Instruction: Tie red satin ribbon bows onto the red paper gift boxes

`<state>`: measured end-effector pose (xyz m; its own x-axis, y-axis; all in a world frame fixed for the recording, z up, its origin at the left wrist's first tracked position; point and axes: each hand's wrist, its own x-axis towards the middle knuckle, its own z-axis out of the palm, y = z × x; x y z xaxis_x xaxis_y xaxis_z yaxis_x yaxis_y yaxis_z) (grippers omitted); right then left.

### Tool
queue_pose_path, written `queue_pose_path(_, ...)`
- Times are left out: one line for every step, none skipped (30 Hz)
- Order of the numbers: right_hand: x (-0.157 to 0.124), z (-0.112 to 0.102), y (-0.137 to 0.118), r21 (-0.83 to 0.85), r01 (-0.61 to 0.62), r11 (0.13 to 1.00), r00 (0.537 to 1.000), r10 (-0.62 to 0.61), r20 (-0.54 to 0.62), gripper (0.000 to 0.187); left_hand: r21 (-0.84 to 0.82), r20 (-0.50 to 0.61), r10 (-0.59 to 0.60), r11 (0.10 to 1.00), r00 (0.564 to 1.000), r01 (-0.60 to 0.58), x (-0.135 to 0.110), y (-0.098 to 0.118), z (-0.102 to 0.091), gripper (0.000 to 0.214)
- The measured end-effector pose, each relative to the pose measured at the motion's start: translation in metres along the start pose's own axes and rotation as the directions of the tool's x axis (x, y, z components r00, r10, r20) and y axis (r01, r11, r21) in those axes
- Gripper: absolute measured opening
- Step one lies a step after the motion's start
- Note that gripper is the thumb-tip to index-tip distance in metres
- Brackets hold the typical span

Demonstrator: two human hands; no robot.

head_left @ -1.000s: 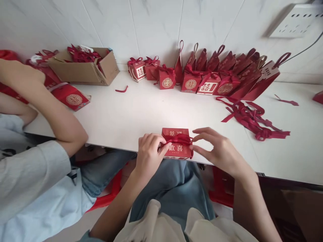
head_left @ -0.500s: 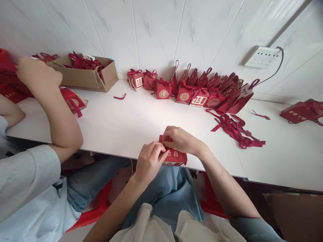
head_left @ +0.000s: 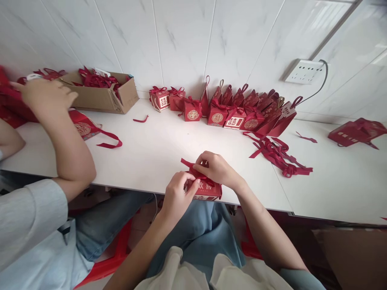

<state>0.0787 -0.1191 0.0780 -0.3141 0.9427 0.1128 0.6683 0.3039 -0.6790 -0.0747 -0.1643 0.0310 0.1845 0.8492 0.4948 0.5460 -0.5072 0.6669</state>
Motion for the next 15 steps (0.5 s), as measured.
queue_pose_path(-0.001, 0.001, 0.001, 0.019, -0.017, 1.000, 0.999, 0.018, -0.048, 0.011, -0.032, 0.018, -0.066, 0.997, 0.998, 0.067, 0.001, 0.002, 0.000, 0.013)
queue_pose_path(-0.002, 0.001, 0.002, 0.032, -0.030, 0.999, 0.995, 0.033, -0.096, 0.010, -0.065, 0.043, -0.135, 0.988, 0.990, 0.137, 0.002, 0.003, 0.000, 0.015)
queue_pose_path(-0.005, 0.000, 0.002, 0.038, -0.039, 0.999, 0.988, 0.044, -0.150, 0.008, -0.098, 0.071, -0.197, 0.974, 0.978, 0.203, 0.002, 0.005, 0.000, 0.017)
queue_pose_path(-0.010, -0.003, 0.002, 0.037, -0.043, 0.998, 0.976, 0.050, -0.211, 0.006, -0.127, 0.097, -0.246, 0.958, 0.964, 0.258, 0.003, 0.007, 0.000, 0.018)
queue_pose_path(-0.016, -0.005, 0.002, 0.029, -0.046, 0.999, 0.961, 0.052, -0.270, 0.007, -0.151, 0.119, -0.281, 0.943, 0.952, 0.297, 0.005, 0.008, -0.001, 0.018)
queue_pose_path(-0.024, -0.008, 0.001, 0.019, -0.048, 0.999, 0.948, 0.052, -0.315, 0.010, -0.167, 0.135, -0.303, 0.932, 0.943, 0.323, 0.006, 0.008, -0.002, 0.017)
queue_pose_path(-0.033, -0.010, 0.000, 0.007, -0.053, 0.999, 0.940, 0.052, -0.337, 0.013, -0.176, 0.150, -0.316, 0.924, 0.937, 0.339, 0.007, 0.008, -0.003, 0.015)
queue_pose_path(-0.042, -0.011, -0.002, -0.010, -0.061, 0.998, 0.942, 0.055, -0.332, 0.017, -0.179, 0.167, -0.323, 0.919, 0.932, 0.351, 0.008, 0.008, -0.004, 0.015)
queue_pose_path(-0.052, -0.011, -0.003, -0.031, -0.074, 0.997, 0.951, 0.061, -0.302, 0.021, -0.181, 0.188, -0.328, 0.915, 0.926, 0.361, 0.009, 0.007, -0.005, 0.015)
queue_pose_path(-0.060, -0.008, -0.004, -0.056, -0.092, 0.994, 0.961, 0.074, -0.265, 0.024, -0.185, 0.214, -0.336, 0.908, 0.917, 0.375, 0.010, 0.005, -0.006, 0.015)
queue_pose_path(-0.067, -0.005, -0.005, -0.082, -0.116, 0.990, 0.967, 0.094, -0.238, 0.026, -0.196, 0.243, -0.344, 0.899, 0.907, 0.393, 0.011, 0.004, -0.007, 0.015)
queue_pose_path(-0.072, 0.000, -0.005, -0.101, -0.140, 0.985, 0.968, 0.115, -0.221, 0.025, -0.215, 0.273, -0.352, 0.885, 0.895, 0.414, 0.011, 0.002, -0.008, 0.017)
queue_pose_path(-0.074, 0.005, -0.005, -0.109, -0.159, 0.981, 0.967, 0.133, -0.219, 0.023, -0.241, 0.302, -0.361, 0.866, 0.882, 0.437, 0.012, 0.000, -0.009, 0.018)
queue_pose_path(-0.075, 0.010, -0.005, -0.102, -0.170, 0.980, 0.964, 0.144, -0.222, 0.020, -0.272, 0.331, -0.371, 0.843, 0.868, 0.464, 0.013, -0.002, -0.009, 0.021)
queue_pose_path(-0.075, 0.013, -0.004, -0.079, -0.172, 0.982, 0.963, 0.151, -0.223, 0.017, -0.304, 0.358, -0.382, 0.815, 0.852, 0.493, 0.013, -0.004, -0.010, 0.023)
